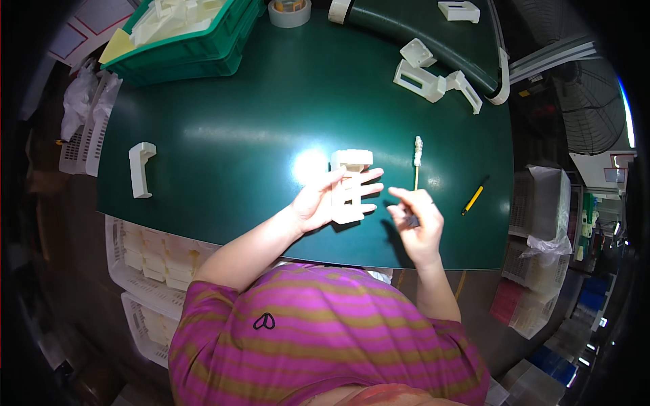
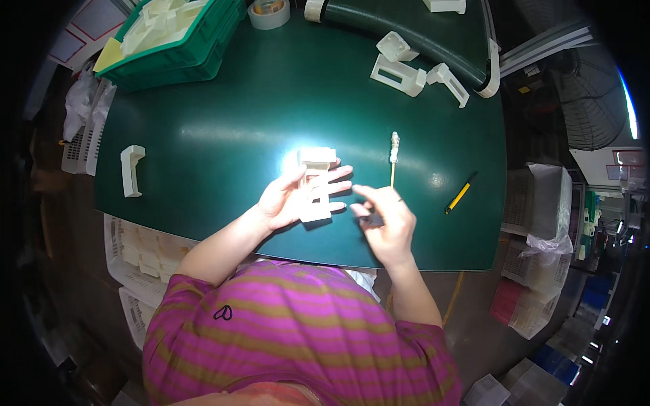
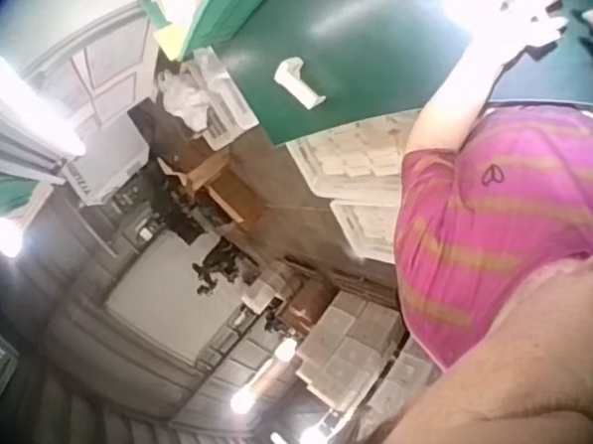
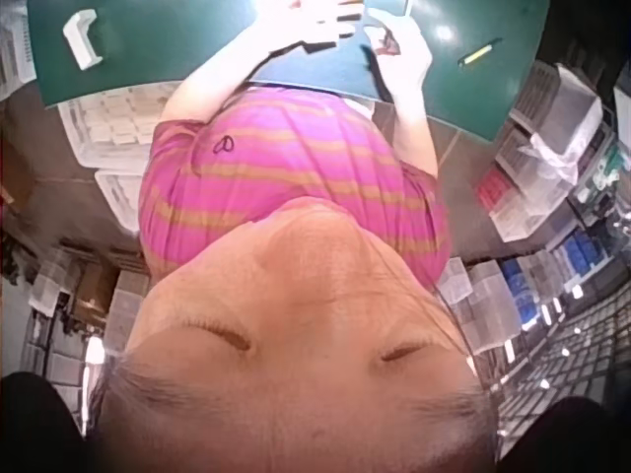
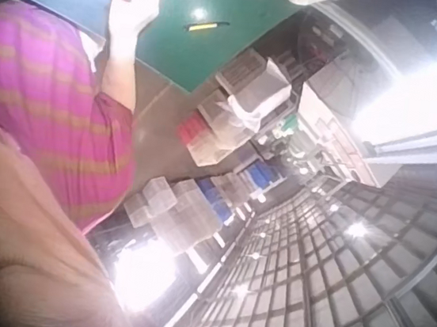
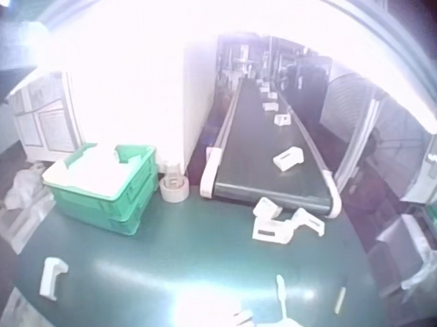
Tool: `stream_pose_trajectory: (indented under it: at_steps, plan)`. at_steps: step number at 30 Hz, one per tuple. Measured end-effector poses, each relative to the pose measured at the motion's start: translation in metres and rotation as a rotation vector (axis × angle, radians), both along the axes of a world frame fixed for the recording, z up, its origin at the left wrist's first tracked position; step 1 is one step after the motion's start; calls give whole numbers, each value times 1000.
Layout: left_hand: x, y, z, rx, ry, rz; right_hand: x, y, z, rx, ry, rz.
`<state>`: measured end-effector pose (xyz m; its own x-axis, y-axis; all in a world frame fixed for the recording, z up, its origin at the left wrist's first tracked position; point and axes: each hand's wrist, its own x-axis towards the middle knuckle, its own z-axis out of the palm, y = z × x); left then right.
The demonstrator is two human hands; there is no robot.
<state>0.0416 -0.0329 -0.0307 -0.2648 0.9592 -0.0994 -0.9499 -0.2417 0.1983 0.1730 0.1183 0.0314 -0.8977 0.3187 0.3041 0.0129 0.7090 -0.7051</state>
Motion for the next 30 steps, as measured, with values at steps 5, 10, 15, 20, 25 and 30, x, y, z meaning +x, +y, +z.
stream_pose_trajectory:
  at_steps: [5,10,15,20,25,30]
  plan:
    - [-3,4,3,48,-114,-85,15,7,-13,-210,-106,-179]
    - [-2,3,0,13,-134,-70,8,4,-25,-104,-54,-110]
    - [-2,2,0,9,-111,-49,-1,5,-18,-157,-32,-116]
    - [2,5,-8,-15,50,-48,-5,3,-16,-81,49,-109]
    - [5,5,-7,-101,153,-52,-5,-5,-13,140,14,-114]
    - [7,7,-9,-93,177,-36,-4,-6,-14,173,-16,-118]
